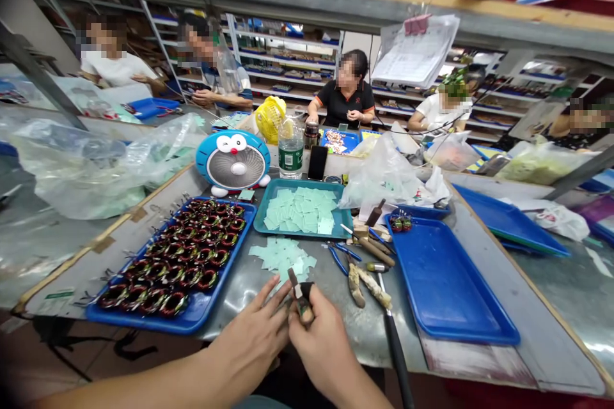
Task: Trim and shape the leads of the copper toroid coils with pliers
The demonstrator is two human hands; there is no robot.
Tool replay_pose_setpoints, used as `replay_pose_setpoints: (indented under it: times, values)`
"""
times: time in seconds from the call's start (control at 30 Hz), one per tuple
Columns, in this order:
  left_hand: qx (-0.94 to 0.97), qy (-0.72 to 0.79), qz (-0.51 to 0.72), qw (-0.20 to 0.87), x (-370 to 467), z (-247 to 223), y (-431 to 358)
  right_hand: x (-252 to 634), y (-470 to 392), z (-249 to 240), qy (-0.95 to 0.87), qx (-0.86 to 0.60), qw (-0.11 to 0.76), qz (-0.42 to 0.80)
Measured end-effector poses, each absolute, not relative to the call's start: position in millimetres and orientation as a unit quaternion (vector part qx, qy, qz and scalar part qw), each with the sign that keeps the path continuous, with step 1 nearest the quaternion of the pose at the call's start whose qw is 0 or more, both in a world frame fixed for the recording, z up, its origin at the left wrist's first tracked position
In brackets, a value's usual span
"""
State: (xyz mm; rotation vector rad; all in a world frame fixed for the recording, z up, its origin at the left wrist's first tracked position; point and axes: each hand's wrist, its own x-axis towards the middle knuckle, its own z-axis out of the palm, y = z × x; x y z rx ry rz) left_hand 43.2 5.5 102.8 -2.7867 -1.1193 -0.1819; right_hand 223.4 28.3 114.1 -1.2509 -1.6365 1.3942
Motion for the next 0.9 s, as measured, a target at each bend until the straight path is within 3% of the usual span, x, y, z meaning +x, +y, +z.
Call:
replay_pose_setpoints:
  times: [0.13, 0.27, 0.37, 0.53, 0.67, 0.77, 0.9]
  values:
    - [-0.882, -0.426, -0.118, -0.166, 36, 130, 10, 233, 31, 112, -0.571, -0.513, 0.396, 0.504]
    - [-0.689, -0.460, -0.299, -0.474, 40, 137, -1, 235, 24, 102, -0.551, -0.531, 0.428, 0.481]
    - [-0.596, -0.401, -0.384, -0.580, 56, 126, -13, 224, 11, 89, -0.555, -0.518, 0.442, 0.478]
    - [-0.673, -0.459, -0.333, -0.475, 55, 115, -20, 217, 2, 70, -0.499, -0.547, 0.464, 0.486]
    - [-0.748, -0.589, -0.255, -0.170, -10, 115, -16, 232, 1, 52, -0.455, -0.617, 0.466, 0.443]
    - [-0.689, -0.690, -0.217, 0.054, -65, 108, -11, 244, -3, 39, -0.436, -0.649, 0.469, 0.411]
    - [-0.632, -0.748, -0.145, 0.146, -95, 97, -6, 245, -8, 31, -0.432, -0.657, 0.465, 0.406]
